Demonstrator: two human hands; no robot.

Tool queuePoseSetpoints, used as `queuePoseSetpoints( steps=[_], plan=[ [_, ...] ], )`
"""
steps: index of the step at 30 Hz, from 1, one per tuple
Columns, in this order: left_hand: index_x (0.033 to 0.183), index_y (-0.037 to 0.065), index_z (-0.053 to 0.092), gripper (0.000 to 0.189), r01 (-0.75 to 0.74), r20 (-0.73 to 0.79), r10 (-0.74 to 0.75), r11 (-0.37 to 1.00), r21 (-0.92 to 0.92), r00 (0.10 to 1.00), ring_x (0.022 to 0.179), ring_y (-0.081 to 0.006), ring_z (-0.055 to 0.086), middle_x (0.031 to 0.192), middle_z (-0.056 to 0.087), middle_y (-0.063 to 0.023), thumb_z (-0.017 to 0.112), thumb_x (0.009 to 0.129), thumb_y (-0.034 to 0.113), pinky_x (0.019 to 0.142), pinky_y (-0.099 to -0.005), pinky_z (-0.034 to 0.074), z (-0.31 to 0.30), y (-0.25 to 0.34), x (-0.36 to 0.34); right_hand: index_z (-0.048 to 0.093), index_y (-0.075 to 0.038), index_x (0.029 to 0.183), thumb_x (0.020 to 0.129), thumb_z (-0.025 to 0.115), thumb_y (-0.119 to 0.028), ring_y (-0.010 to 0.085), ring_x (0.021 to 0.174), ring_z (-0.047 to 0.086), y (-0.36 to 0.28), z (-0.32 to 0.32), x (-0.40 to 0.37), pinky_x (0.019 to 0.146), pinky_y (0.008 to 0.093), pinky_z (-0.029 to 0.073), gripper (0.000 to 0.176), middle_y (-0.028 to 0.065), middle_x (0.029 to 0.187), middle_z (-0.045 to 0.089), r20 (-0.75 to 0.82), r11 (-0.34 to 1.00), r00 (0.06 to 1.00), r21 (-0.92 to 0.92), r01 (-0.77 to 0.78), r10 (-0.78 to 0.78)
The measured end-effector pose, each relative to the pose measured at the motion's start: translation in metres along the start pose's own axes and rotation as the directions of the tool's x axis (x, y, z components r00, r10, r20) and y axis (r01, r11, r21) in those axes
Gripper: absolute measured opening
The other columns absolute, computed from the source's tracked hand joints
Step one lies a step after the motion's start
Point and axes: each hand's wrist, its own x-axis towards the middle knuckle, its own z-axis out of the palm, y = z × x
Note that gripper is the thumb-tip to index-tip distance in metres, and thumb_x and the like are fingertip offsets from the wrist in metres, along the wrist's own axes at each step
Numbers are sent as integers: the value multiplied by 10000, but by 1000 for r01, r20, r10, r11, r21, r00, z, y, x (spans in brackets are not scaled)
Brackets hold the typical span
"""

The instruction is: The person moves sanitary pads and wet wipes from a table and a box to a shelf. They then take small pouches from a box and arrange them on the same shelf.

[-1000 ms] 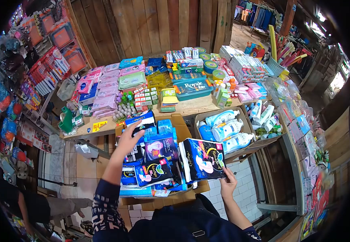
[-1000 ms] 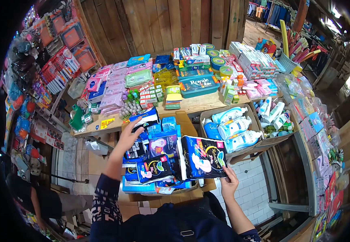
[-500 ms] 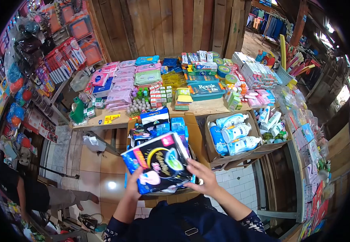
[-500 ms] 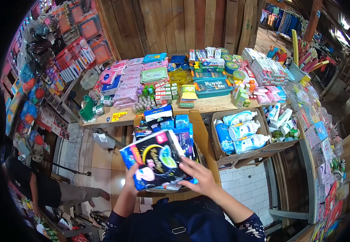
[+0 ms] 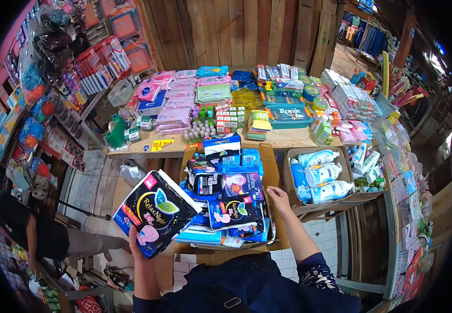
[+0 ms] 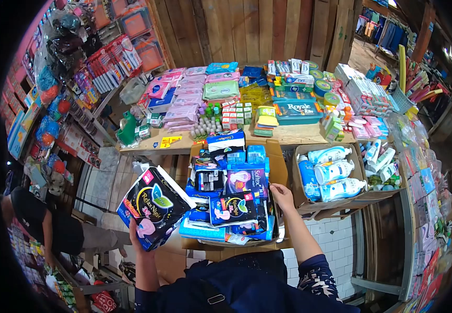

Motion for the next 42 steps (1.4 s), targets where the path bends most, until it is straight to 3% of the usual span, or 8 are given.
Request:
queuePoseSetpoints(
  steps=[5,9,14,20,30,33,38,42],
  plan=[
    [1414,52,383,688,165,-91,-157,982,88,983,1179,-322,570,1332,537,-152,569,898,466,993,-503,475,-26,-18,-17,725,-9,1006,830,757,-377,111,754,626,13,15,19,706,263,494,409,41,824,696,-32,942,988,-297,-157,154],
    [1428,71,331,717,231,-259,-157,930,287,953,1106,-247,590,1229,556,-143,706,831,200,914,-399,525,-35,-59,-31,706,-13,846,776,804,-368,85,596,575,29,30,30,553,235,453,374,30,702,660,-157,944,985,-309,-114,67],
    [1538,151,74,946,225,-245,-166,945,238,955,1112,-249,563,1308,466,-166,672,817,19,923,-396,513,-25,-88,-33,647,-50,740,732,824,-136,98,634,580,51,47,40,614,265,473,197,15,704,653,-282,996,959,85,-3,27],
    [1536,169,49,936,285,-218,-237,932,223,947,1116,-246,570,1300,472,-172,666,848,24,901,-411,537,-27,-81,-28,642,-37,740,760,786,-79,87,604,552,11,63,24,576,244,441,152,10,684,628,-372,972,928,206,116,-32],
    [1540,178,38,917,341,-173,-316,929,142,933,1137,-263,564,1314,469,-168,651,871,46,918,-412,529,-26,-72,-23,602,-25,787,818,720,19,117,899,591,-29,49,16,835,251,485,130,73,962,637,-523,822,685,-57,566,-508],
    [1349,92,372,482,322,-117,-305,930,179,945,1014,-298,656,1179,592,-154,593,926,159,834,-452,579,-61,-82,-16,605,-27,794,829,710,26,123,897,589,-59,31,3,833,262,481,123,70,942,645,-623,807,627,-10,591,-467],
    [1355,42,437,570,346,-81,-337,923,169,938,1059,-315,640,1255,589,-162,554,930,404,928,-455,528,-52,-55,-2,631,-27,813,841,711,-1,105,848,590,-88,-16,-34,784,238,472,88,62,922,667,-747,816,575,78,573,-332],
    [1360,32,425,584,404,51,-404,915,-4,914,1068,-318,639,1246,597,-162,584,924,385,913,-439,541,-15,-46,4,641,-48,824,861,709,-36,71,779,575,-76,-63,-81,734,217,465,78,28,864,661,-817,790,532,171,589,-220]
  ],
)
